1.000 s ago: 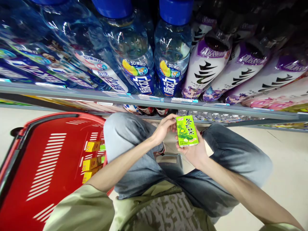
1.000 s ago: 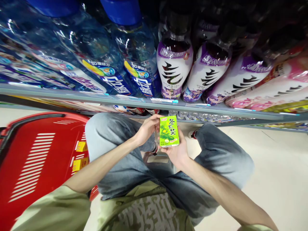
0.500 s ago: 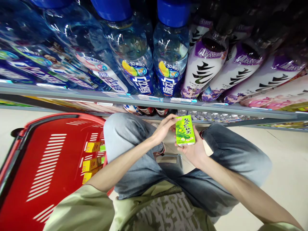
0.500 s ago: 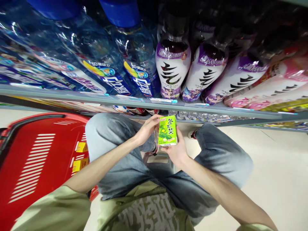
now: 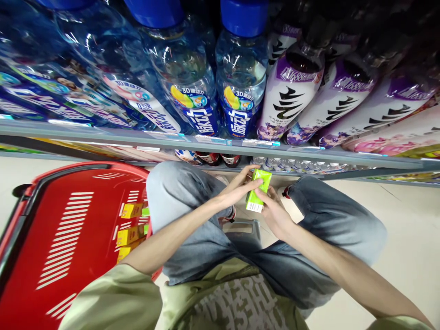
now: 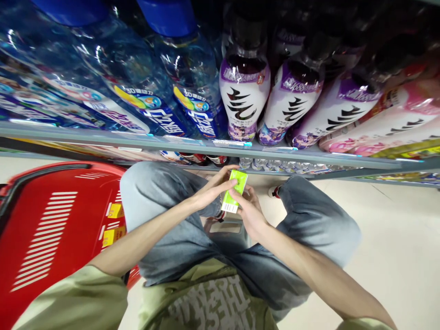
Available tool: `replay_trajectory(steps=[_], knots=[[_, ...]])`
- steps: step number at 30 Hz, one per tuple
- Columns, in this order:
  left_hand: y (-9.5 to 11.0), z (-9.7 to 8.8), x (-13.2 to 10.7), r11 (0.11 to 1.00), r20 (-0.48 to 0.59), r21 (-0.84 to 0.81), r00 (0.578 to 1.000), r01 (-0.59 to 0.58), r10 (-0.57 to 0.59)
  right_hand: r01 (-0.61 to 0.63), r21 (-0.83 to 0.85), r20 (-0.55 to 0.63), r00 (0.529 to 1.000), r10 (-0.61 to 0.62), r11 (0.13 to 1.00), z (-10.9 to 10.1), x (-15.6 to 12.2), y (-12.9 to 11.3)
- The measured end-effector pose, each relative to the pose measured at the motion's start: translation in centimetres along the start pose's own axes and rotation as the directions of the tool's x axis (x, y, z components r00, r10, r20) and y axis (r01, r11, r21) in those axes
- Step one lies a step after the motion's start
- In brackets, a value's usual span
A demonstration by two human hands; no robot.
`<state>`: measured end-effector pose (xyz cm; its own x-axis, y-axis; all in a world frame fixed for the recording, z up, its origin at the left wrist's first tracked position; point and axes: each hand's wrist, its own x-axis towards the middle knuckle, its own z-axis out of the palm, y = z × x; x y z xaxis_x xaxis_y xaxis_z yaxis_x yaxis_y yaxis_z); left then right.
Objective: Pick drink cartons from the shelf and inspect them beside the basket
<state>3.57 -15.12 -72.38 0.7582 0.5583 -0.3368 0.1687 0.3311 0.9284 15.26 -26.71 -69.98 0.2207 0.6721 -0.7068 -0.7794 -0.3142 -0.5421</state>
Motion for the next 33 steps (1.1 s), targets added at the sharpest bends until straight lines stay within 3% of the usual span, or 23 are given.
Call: replay_trajectory(steps=[3, 6, 9, 12, 24, 33], knots=[[-0.1, 0.4, 0.0, 0.996, -0.042, -0.083, 0.999, 0.014, -0.018, 0.026, 0.010, -0.017, 1.000, -0.026, 1.000, -0.1, 0.2, 0.0], [-0.4, 0.7, 0.3, 0.959, -0.128, -0.281, 0.988, 0.047, -0.086, 0.045, -0.006, -0.004, 0.999, -0.045, 0.999, 0.0, 0.1, -0.2], [-0.5, 0.6, 0.7, 0.848, -0.164, -0.518, 0.961, 0.108, -0.222, 0.064, -0.050, 0.024, 0.998, -0.063, 0.997, 0.2, -0.1, -0.6], [-0.2, 0.4, 0.9, 0.757, -0.141, -0.632, 0.936, 0.165, -0.322, 0.088, -0.068, 0.063, 0.994, -0.084, 0.994, 0.4, -0.2, -1.2], [1.6, 1.0, 0.3, 0.660, -0.056, -0.729, 0.945, 0.181, -0.321, 0.127, -0.056, 0.168, 0.979, -0.116, 0.990, -0.2, 0.2, -1.8], [0.9, 1.0, 0.3, 0.658, -0.049, -0.730, 0.946, 0.184, -0.319, 0.115, -0.048, 0.106, 0.988, -0.109, 0.992, 0.2, 0.5, -1.8]])
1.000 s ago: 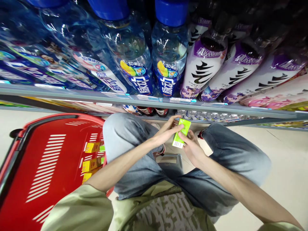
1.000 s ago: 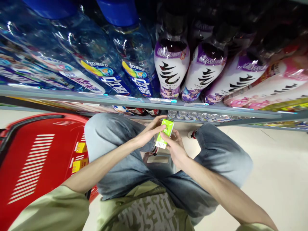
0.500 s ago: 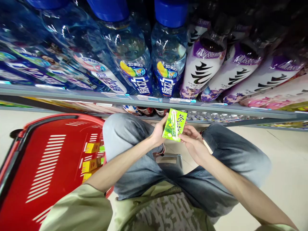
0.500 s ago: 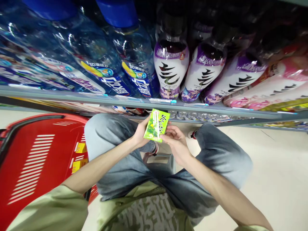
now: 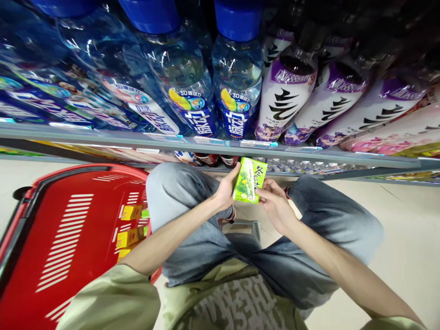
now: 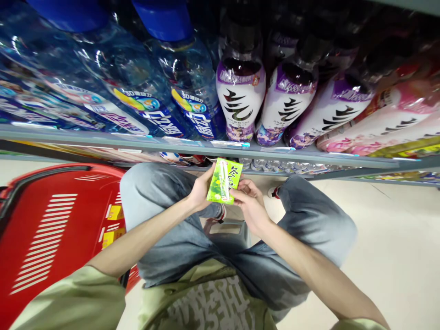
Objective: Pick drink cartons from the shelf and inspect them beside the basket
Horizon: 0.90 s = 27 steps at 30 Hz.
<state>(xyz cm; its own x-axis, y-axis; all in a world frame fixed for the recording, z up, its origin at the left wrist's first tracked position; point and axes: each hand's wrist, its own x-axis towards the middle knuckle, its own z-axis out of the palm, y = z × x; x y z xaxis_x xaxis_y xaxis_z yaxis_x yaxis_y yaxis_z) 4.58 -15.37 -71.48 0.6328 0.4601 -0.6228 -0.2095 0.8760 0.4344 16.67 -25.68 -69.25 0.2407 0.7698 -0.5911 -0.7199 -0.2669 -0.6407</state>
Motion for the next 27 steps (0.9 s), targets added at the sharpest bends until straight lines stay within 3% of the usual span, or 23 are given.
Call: replay_trajectory(steps=[5, 8, 14, 16, 20, 23, 27], knots=[[-0.8, -0.5, 0.2, 0.982, 0.014, 0.069, 0.984, -0.178, 0.178, 0.071, -0.119, -0.119, 0.989, -0.086, 0.990, 0.7, 1.4, 0.3], [-1.1, -0.8, 0.5, 0.941, -0.031, 0.141, 0.949, -0.308, 0.315, 0.036, -0.155, -0.066, 0.997, -0.046, 0.987, 0.9, 2.2, 0.8], [-0.5, -1.0, 0.3, 0.846, -0.083, 0.323, 0.878, -0.423, 0.471, -0.008, -0.112, 0.113, 0.993, 0.021, 0.994, 1.3, 3.0, 1.5], [0.2, -0.9, -0.1, 0.850, -0.071, 0.310, 0.881, -0.426, 0.467, -0.051, -0.059, 0.099, 0.993, 0.057, 0.997, 1.3, 3.3, 1.3], [1.5, -0.4, -1.2, 0.911, 0.039, 0.191, 0.930, -0.365, 0.365, -0.121, 0.068, 0.019, 0.993, 0.120, 0.990, 1.2, 3.7, 0.7], [1.7, -0.1, -1.7, 0.908, 0.117, 0.182, 0.926, -0.376, 0.360, -0.147, 0.120, 0.018, 0.989, 0.146, 0.982, 1.2, 3.8, 0.7], [1.5, -0.2, -1.4, 0.924, 0.006, 0.153, 0.936, -0.349, 0.353, -0.172, 0.147, 0.052, 0.985, 0.167, 0.974, 1.5, 3.7, 1.5]])
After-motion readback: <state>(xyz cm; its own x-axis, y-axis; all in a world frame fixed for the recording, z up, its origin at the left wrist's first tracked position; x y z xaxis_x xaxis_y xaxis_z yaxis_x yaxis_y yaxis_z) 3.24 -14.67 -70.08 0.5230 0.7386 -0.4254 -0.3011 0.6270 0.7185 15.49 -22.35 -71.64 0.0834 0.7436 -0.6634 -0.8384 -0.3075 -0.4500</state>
